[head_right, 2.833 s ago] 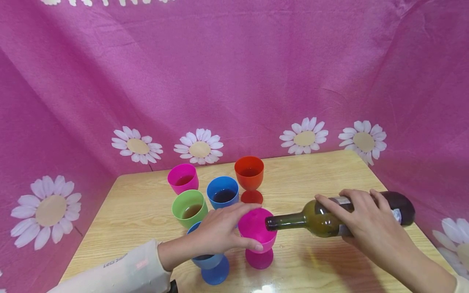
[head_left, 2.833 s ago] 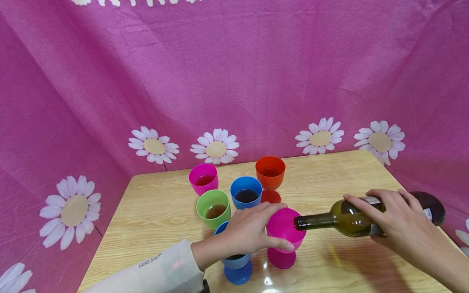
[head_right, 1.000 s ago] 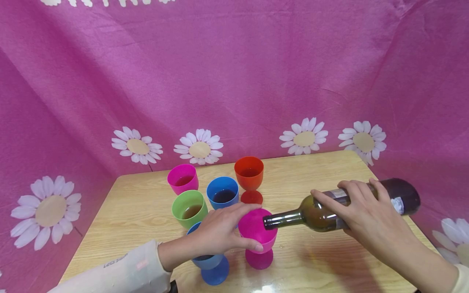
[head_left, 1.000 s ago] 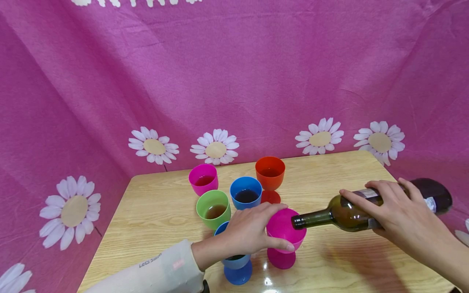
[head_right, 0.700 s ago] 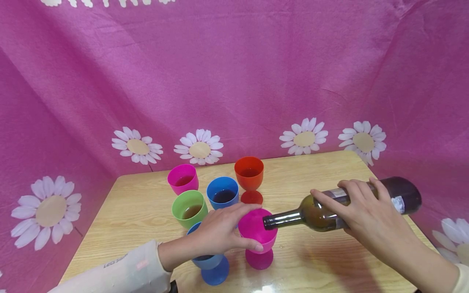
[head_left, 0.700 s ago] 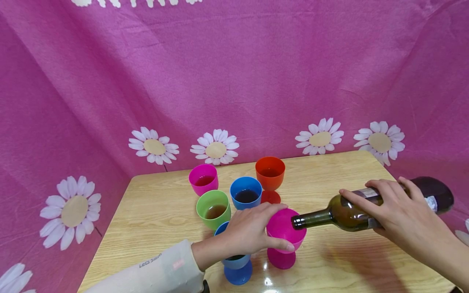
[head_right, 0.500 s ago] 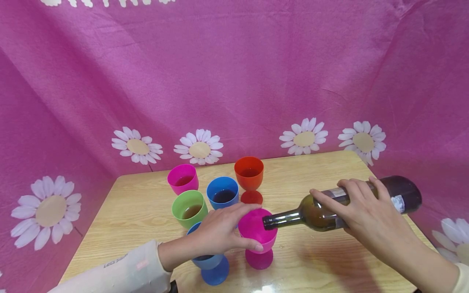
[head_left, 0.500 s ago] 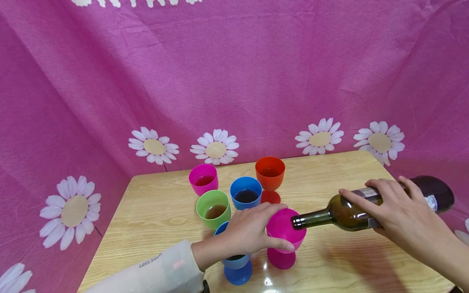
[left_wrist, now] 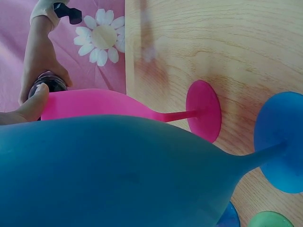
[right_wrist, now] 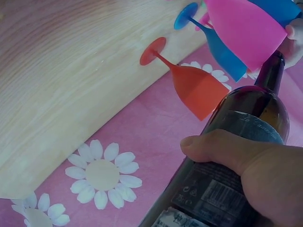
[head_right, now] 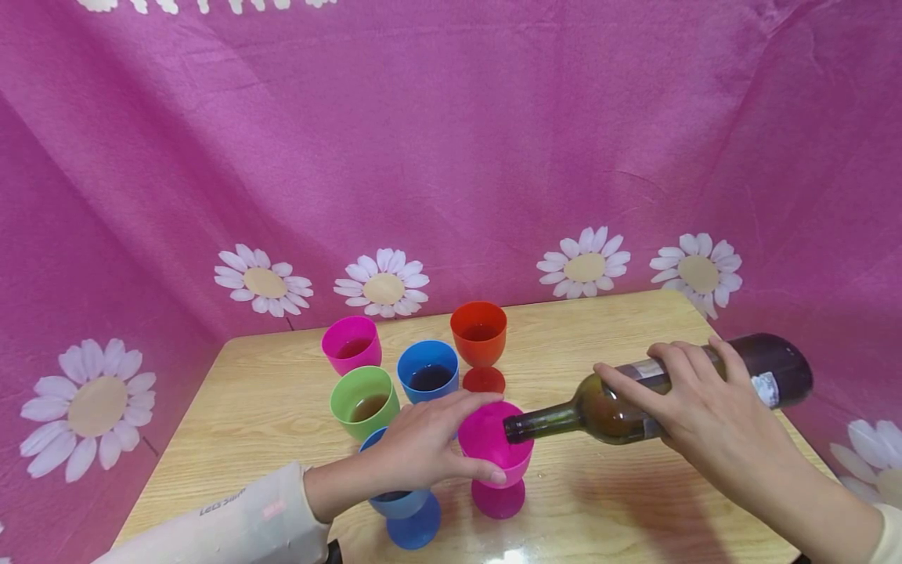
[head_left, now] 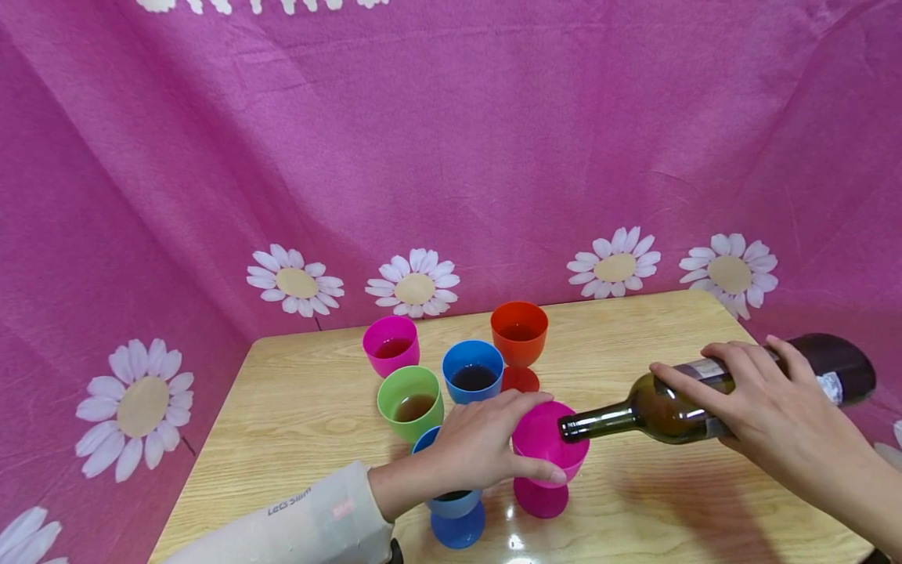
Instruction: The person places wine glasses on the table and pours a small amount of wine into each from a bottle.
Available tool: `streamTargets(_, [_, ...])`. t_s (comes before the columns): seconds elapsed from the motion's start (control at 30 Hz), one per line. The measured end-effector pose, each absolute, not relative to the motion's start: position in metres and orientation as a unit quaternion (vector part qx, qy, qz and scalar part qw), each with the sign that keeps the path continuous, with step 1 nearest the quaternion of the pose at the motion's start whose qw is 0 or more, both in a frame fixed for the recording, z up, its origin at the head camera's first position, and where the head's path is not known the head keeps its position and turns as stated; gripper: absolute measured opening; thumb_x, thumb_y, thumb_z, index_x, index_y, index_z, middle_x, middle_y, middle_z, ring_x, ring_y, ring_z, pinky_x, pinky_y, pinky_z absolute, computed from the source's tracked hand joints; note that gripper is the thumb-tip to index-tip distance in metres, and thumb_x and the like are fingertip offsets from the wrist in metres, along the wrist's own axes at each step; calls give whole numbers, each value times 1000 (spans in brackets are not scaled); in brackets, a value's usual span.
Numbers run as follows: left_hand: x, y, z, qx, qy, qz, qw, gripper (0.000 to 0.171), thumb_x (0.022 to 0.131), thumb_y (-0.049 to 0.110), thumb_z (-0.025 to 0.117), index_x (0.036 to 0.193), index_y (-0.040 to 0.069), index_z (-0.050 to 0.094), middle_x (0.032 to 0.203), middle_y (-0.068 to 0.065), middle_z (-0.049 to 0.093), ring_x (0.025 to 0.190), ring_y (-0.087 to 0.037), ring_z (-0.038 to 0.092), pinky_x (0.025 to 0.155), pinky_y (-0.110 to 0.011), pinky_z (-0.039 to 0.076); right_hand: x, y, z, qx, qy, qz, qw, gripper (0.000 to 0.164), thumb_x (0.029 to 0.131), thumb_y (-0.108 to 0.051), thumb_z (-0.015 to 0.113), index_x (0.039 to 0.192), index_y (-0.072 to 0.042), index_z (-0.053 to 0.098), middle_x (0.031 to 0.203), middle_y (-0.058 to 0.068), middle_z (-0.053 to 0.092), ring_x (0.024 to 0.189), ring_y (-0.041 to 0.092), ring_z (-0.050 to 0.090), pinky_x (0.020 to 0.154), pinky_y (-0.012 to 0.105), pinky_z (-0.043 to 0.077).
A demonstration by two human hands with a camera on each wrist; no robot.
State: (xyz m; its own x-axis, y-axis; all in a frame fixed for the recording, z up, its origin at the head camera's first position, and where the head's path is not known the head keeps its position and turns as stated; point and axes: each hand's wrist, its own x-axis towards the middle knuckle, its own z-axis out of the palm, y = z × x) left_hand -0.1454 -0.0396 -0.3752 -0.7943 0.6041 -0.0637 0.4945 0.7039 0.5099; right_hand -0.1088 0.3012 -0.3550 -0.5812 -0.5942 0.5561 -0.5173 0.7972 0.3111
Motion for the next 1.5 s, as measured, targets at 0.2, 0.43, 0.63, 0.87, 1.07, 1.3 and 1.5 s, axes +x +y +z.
streamTargets(0.2, [-145,-40,-375,300,915,242,116,89,76,72,77,152,37,48,125,13,62,101,-6,57,71,-25,46,-109,301,-354,316,-887,-59,333,65,110,-52,5,137,-32,61,103,22,62,98,40,58,87,72,41])
streamTargets(0.43, [-145,-40,-375,304,914,243,112,90,76,72,77,152,36,48,124,13,62,98,-5,57,70,-25,45,-109,300,-354,319,-886,-61,331,67,110,-53,4,138,-32,61,103,23,61,98,40,58,87,72,40])
streamTargets(0.63, [-145,-41,-375,305,913,245,115,90,75,72,78,152,36,48,123,13,62,97,-4,57,70,-25,45,-109,299,-353,320,-884,-62,336,65,110,-52,6,137,-32,62,102,23,61,98,40,58,86,72,40])
streamTargets(0.87, [-145,-40,-375,301,914,244,118,90,75,72,78,152,37,47,123,13,62,99,-5,57,71,-26,46,-109,297,-351,322,-879,-62,346,63,111,-50,8,135,-32,63,102,23,62,97,40,58,86,71,41])
streamTargets(1.07, [-145,-40,-375,301,914,244,117,89,76,72,78,152,37,47,123,14,62,99,-4,57,71,-25,46,-109,297,-350,323,-879,-63,345,63,111,-50,8,135,-32,63,102,23,62,97,41,58,86,71,41])
streamTargets(1.3, [-146,-40,-375,301,913,247,120,89,76,71,78,152,37,47,123,13,62,101,-5,57,72,-25,46,-109,297,-350,325,-879,-67,342,61,111,-46,8,135,-32,63,102,23,62,96,42,58,85,70,41])
streamTargets(1.5, [-146,-40,-375,300,912,250,123,89,76,70,78,152,36,47,123,13,62,101,-5,57,71,-25,47,-110,297,-350,326,-881,-70,335,61,111,-44,7,138,-32,61,103,23,61,98,42,57,85,71,41])
